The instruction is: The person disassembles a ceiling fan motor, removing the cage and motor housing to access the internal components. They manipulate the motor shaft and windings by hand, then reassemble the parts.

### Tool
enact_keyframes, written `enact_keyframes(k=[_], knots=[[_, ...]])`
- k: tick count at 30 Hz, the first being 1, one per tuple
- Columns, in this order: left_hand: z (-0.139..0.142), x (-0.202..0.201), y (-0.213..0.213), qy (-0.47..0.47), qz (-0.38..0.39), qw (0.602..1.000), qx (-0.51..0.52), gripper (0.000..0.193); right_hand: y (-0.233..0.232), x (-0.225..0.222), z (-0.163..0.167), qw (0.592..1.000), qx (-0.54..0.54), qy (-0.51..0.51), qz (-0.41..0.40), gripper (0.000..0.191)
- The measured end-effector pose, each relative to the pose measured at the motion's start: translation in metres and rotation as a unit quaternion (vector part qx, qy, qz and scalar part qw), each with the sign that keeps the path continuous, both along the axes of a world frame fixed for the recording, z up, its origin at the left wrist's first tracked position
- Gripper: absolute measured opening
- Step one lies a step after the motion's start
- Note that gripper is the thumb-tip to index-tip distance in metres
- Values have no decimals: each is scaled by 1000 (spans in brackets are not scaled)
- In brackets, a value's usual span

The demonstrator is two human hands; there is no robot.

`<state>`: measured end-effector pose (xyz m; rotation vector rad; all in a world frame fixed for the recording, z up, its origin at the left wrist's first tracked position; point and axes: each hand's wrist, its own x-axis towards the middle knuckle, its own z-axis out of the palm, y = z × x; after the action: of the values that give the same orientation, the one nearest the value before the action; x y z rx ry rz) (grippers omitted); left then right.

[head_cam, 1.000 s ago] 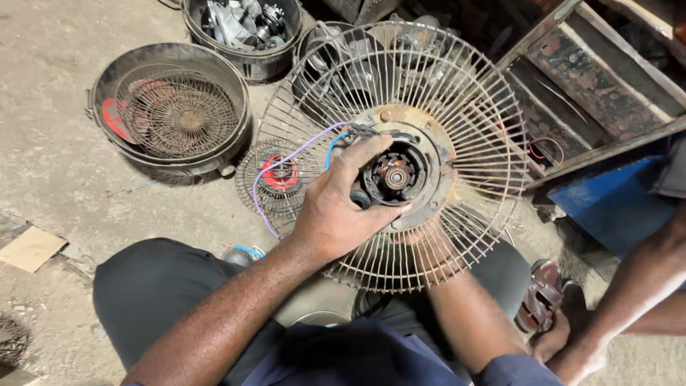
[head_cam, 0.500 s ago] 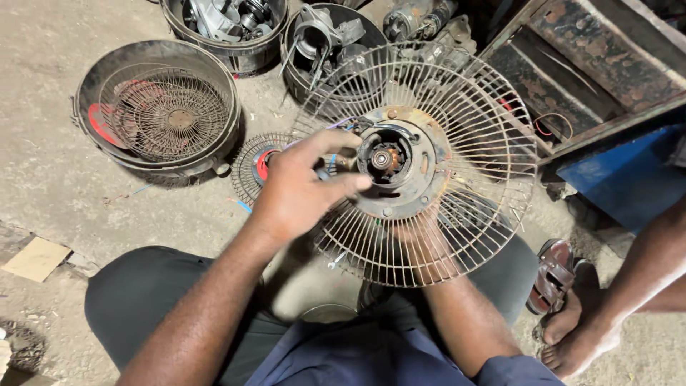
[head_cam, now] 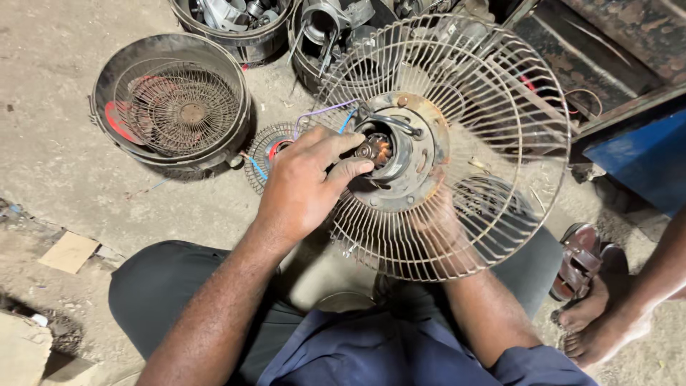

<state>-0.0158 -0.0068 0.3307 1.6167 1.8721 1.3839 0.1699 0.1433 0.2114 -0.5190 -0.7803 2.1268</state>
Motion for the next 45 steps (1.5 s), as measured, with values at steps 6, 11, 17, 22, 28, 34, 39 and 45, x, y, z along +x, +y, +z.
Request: enact_keyframes(k=[6,11,17,22,28,34,39,45], knots=[[0,-2,0,-4,-32,999,24,34,6,1,4,1000,-4,13,25,86],[-7,0,5,0,-45,997,60,33,3,7,-6,1000,-11,2,14,85],[-21,-16,18,-209,48,977,-17,36,0,-6,-17,999,-32,24,24,85],[-27,-44,27,-453,85,887,-25,39,-4,-13,-13,997,-46,36,44,85],[-23,-11,23,-453,-11,891,33,44,-9,-16,0,994,-66,47,71,84],[-19,-2,21,-375,-11,925,58,27,-12,-21,13,987,-93,67,110,84],[-31,-8,23,-404,-37,913,28,17,-13,-24,18,986,-90,68,124,84],[-37,-13,27,-431,-60,900,31,17,-15,-24,18,987,-86,63,124,83]])
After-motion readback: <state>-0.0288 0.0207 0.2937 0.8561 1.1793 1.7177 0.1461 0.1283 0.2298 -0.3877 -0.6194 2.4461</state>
